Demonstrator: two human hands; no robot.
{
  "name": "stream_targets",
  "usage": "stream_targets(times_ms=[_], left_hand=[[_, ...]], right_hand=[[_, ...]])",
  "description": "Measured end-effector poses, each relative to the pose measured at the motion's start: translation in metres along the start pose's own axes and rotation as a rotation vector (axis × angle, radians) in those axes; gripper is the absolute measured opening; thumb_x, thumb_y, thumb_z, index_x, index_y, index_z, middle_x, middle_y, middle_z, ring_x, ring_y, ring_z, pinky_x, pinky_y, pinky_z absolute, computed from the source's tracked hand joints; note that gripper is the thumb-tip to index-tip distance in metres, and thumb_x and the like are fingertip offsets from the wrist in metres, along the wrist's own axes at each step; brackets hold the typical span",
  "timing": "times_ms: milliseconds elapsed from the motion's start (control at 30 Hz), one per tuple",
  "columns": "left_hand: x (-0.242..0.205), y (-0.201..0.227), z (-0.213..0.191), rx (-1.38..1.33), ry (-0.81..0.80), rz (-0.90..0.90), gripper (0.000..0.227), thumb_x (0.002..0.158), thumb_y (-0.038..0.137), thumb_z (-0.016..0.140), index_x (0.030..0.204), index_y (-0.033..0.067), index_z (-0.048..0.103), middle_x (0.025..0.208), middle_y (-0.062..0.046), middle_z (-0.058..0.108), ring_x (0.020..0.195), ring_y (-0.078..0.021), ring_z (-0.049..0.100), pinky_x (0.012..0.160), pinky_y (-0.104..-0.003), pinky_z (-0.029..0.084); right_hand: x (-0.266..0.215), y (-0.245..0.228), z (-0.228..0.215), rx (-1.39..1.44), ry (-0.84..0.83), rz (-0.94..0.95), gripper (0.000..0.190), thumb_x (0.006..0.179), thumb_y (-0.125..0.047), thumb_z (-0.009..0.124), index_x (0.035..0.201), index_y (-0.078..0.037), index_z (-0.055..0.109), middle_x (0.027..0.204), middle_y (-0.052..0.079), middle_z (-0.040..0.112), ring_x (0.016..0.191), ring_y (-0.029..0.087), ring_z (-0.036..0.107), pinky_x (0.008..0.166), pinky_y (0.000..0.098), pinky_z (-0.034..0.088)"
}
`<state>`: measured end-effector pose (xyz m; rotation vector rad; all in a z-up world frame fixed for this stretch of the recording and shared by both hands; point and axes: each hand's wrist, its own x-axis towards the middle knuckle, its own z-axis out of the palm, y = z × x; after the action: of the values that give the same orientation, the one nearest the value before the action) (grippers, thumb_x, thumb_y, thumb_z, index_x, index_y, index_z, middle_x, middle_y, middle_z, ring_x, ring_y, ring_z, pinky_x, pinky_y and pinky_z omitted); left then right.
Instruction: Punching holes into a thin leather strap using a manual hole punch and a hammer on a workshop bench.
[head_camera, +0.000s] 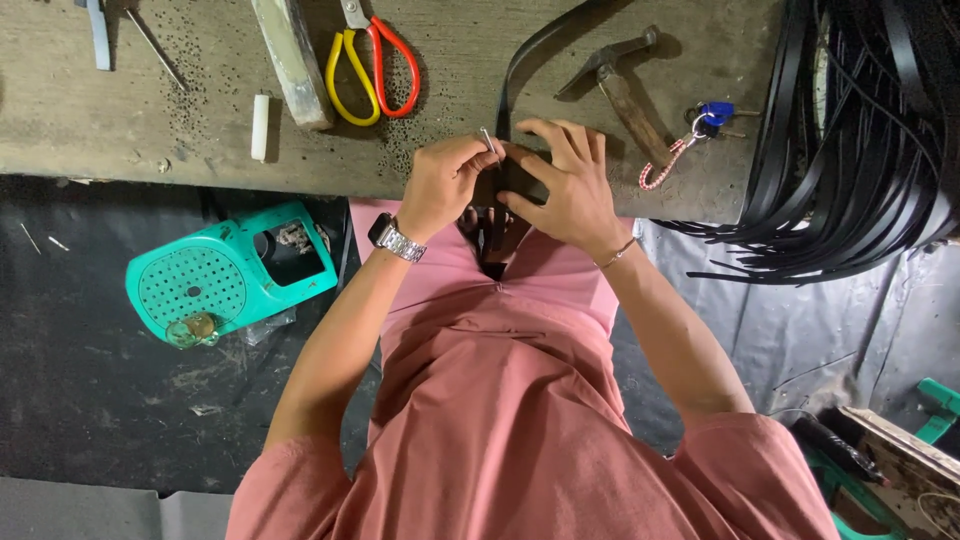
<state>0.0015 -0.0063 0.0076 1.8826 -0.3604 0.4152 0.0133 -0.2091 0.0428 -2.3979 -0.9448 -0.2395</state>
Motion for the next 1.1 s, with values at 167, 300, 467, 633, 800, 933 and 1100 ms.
stream_targets(times_ms=[167, 300, 467, 633, 800, 933, 1100], left_hand=[[-0.001, -0.003, -0.001, -0.002, -0.024, 0.02, 0.008, 0.094, 0.002, 0.074, 0.092, 0.0083, 0.077, 0.078, -0.006, 0.076, 0.076, -0.0295, 0.075, 0.069, -0.033, 0.06], [0.001, 0.0, -0.001, 0.037, -0.025, 0.055, 0.007, 0.094, 0.002, 0.075, 0.089, 0.0076, 0.075, 0.076, -0.006, 0.075, 0.073, -0.03, 0.075, 0.067, -0.033, 0.06], [-0.007, -0.007, 0.001, 0.174, -0.081, 0.118, 0.009, 0.095, 0.002, 0.071, 0.09, 0.0079, 0.073, 0.073, -0.005, 0.071, 0.068, -0.0241, 0.072, 0.065, -0.032, 0.061], [-0.014, -0.017, 0.005, 0.225, -0.08, 0.158, 0.007, 0.095, 0.005, 0.072, 0.089, 0.0083, 0.072, 0.07, -0.003, 0.068, 0.064, -0.0199, 0.071, 0.063, -0.027, 0.059], [-0.01, -0.015, -0.002, 0.191, -0.208, 0.214, 0.003, 0.102, 0.006, 0.068, 0.104, 0.0061, 0.07, 0.092, -0.008, 0.073, 0.073, -0.0179, 0.069, 0.064, -0.028, 0.064], [-0.007, -0.009, 0.0, 0.176, -0.102, 0.253, 0.01, 0.099, 0.002, 0.066, 0.096, 0.0075, 0.074, 0.075, -0.005, 0.068, 0.07, -0.0201, 0.071, 0.068, -0.026, 0.06], [-0.012, -0.025, 0.005, 0.138, -0.094, 0.294, 0.013, 0.101, 0.003, 0.063, 0.095, 0.0059, 0.074, 0.079, -0.007, 0.069, 0.075, -0.0235, 0.074, 0.07, -0.028, 0.061]], right_hand=[[0.0, 0.0, 0.001, -0.004, 0.014, -0.006, 0.041, 0.083, -0.037, 0.083, 0.112, -0.009, 0.075, 0.134, 0.009, 0.057, 0.126, 0.035, 0.049, 0.092, 0.046, 0.035], [-0.001, 0.0, 0.001, -0.015, 0.023, -0.011, 0.044, 0.083, -0.039, 0.082, 0.115, -0.01, 0.074, 0.133, 0.01, 0.057, 0.125, 0.035, 0.05, 0.092, 0.0466, 0.035], [-0.003, 0.005, 0.006, 0.013, 0.059, -0.019, 0.041, 0.084, -0.038, 0.082, 0.113, -0.01, 0.074, 0.129, 0.008, 0.061, 0.123, 0.033, 0.054, 0.09, 0.0444, 0.036], [-0.005, 0.019, -0.017, -0.186, 0.311, 0.019, 0.021, 0.088, -0.016, 0.073, 0.109, -0.013, 0.075, 0.106, 0.008, 0.067, 0.098, 0.033, 0.063, 0.086, 0.0453, 0.041], [-0.011, 0.037, -0.038, -0.743, 0.018, 0.358, 0.033, 0.1, -0.027, 0.077, 0.125, -0.008, 0.067, 0.111, 0.008, 0.059, 0.098, 0.026, 0.054, 0.091, 0.0414, 0.036], [-0.027, 0.049, -0.034, -0.426, -0.003, 0.562, 0.033, 0.107, -0.027, 0.058, 0.133, -0.006, 0.055, 0.122, 0.022, 0.062, 0.077, 0.05, 0.07, 0.066, 0.0606, 0.053], [-0.043, -0.005, -0.068, 0.097, 0.124, 0.486, 0.047, 0.111, -0.055, 0.046, 0.101, -0.01, 0.057, 0.064, 0.012, 0.057, 0.056, 0.028, 0.058, 0.058, 0.0355, 0.046]])
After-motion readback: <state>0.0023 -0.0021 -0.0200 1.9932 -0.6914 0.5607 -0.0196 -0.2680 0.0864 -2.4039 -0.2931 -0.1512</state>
